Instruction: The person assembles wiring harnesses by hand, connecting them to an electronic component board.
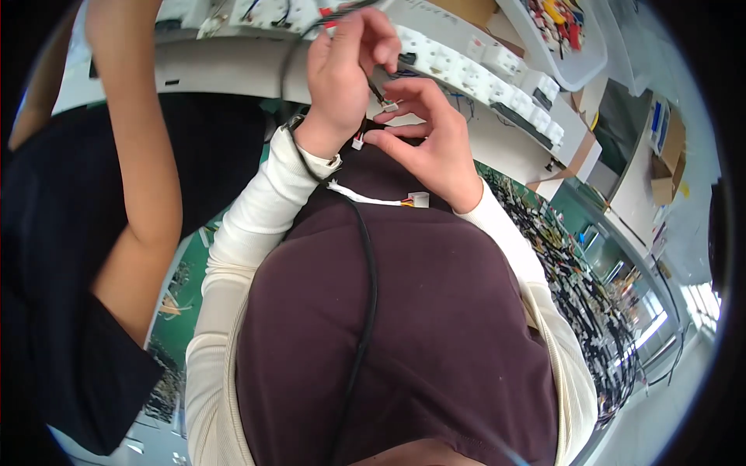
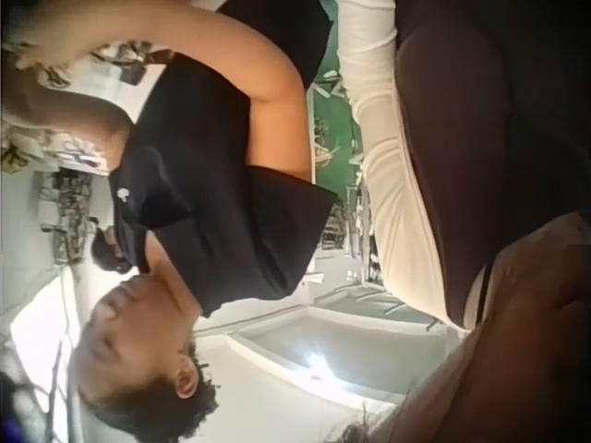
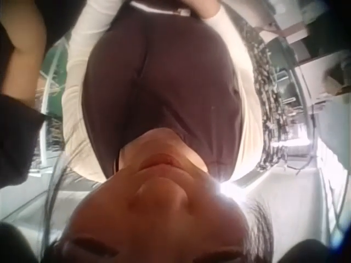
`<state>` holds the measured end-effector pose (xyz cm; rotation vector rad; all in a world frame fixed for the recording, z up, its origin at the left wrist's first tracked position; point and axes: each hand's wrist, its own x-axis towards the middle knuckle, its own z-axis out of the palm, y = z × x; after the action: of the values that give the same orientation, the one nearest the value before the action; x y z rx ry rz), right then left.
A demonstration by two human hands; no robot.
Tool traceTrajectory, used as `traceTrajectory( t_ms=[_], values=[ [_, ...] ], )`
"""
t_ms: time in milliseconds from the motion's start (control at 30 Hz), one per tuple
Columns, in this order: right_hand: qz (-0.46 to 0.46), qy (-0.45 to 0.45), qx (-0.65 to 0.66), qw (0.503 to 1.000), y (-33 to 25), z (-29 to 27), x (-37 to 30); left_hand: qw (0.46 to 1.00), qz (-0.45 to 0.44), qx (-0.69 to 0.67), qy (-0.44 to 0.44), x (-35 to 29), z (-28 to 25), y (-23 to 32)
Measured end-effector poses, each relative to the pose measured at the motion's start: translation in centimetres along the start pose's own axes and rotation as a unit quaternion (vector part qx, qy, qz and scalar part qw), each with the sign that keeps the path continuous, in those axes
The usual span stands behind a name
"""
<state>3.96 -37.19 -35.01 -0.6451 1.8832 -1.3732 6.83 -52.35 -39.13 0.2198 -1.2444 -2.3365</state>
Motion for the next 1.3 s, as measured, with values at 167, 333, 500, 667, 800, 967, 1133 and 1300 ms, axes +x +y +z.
traceTrajectory(
  t_ms=[167,333,500,667,800,967,1133,1300],
  values=[
    [-0.158,0.157,-0.190,0.956,0.5,-2.3,-1.3,0.997,-0.022,-0.019,0.067,1.0,2.5,-0.5],
    [-0.247,0.151,-0.255,0.923,3.6,-2.8,-1.0,0.987,-0.104,-0.003,0.123,-1.7,5.7,-1.4],
    [-0.228,0.190,-0.257,0.920,4.3,-5.4,-2.0,0.921,-0.096,0.257,-0.277,-2.0,3.2,0.7],
    [-0.268,0.181,-0.276,0.905,4.8,-6.2,-1.4,0.812,0.120,0.525,-0.227,-3.0,1.7,-1.4],
    [-0.316,0.199,-0.281,0.884,5.7,-6.9,-0.7,0.864,0.072,0.471,-0.165,-3.0,3.0,-2.6],
    [-0.316,0.225,-0.258,0.885,6.4,-7.3,-0.4,0.911,-0.132,0.369,-0.125,-4.3,3.9,-2.9],
    [-0.323,0.249,-0.229,0.884,6.4,-7.7,0.9,0.889,-0.034,0.413,-0.195,-3.1,4.9,-3.0],
    [-0.343,0.230,-0.235,0.880,6.2,-8.6,0.7,0.869,0.038,0.460,-0.176,-2.9,5.1,-3.5]
  ],
)
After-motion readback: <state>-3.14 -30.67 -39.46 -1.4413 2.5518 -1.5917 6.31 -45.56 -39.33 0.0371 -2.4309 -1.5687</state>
